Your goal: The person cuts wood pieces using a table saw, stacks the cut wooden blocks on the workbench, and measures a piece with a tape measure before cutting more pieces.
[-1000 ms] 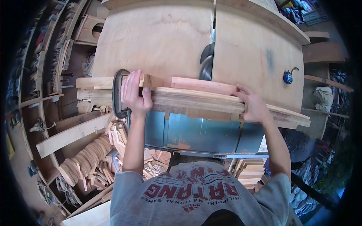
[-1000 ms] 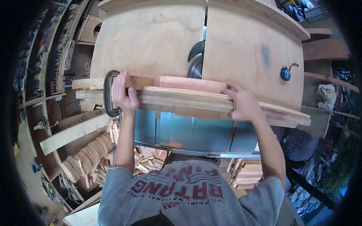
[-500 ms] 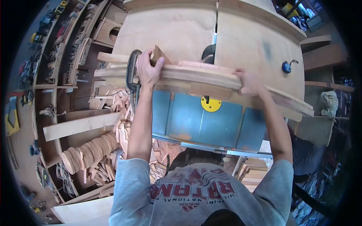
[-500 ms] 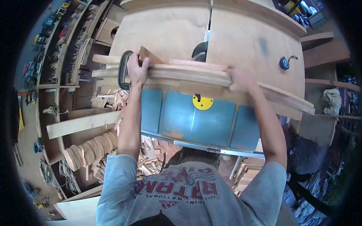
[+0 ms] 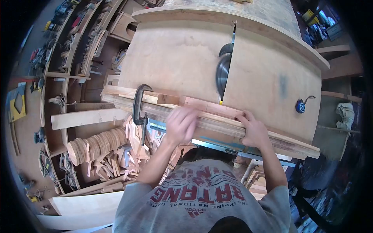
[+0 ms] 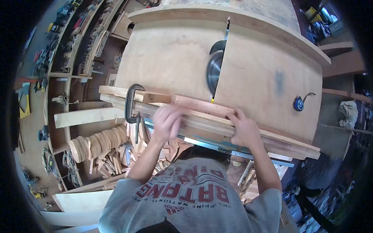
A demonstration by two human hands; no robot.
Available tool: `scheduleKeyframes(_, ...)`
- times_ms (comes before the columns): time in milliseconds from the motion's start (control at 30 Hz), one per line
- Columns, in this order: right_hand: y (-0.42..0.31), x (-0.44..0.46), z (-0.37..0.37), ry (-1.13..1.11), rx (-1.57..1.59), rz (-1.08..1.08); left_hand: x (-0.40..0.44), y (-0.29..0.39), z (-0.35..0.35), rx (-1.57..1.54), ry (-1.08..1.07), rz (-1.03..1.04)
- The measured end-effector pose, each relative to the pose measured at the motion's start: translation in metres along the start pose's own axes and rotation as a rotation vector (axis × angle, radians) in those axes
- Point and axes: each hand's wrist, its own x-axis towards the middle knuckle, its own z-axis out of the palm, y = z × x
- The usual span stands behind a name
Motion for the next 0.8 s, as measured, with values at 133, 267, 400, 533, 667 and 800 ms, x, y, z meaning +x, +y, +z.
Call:
scheduleKeyframes(133, -0.004, 0.000, -0.001, 0.011, 0.009, 0.011, 0.059, -0.059, 0.039, 0.107, -0.486, -0.285)
scheduleKeyframes(267, -0.003, 0.001, -0.001, -0.054, 0.017, 0.091, 0.082, -0.066, 0.035, 0.218, -1.041, -0.410)
scheduleKeyframes(400, 0.001, -0.003, 0.002, 0.003, 0.005, 0.034, 0.093, -0.068, 0.031, 0.245, -1.033, -0.374)
scheduleKeyframes(533, 0.000, -0.003, -0.003, 0.011, 0.045, 0.023, 0.103, -0.080, 0.045, 0.273, -1.120, -0.326)
scheduleKeyframes(667, 0.008, -0.002, -0.007, 0.015, 0.115, 0.019, 0.123, -0.065, 0.040, 0.454, -1.237, -0.255)
scheduleKeyframes(800, 0.021, 0.010, 0.005, 0.005, 0.284, 0.097, 0.156, -0.055, 0.020, 0.759, -1.066, -0.294)
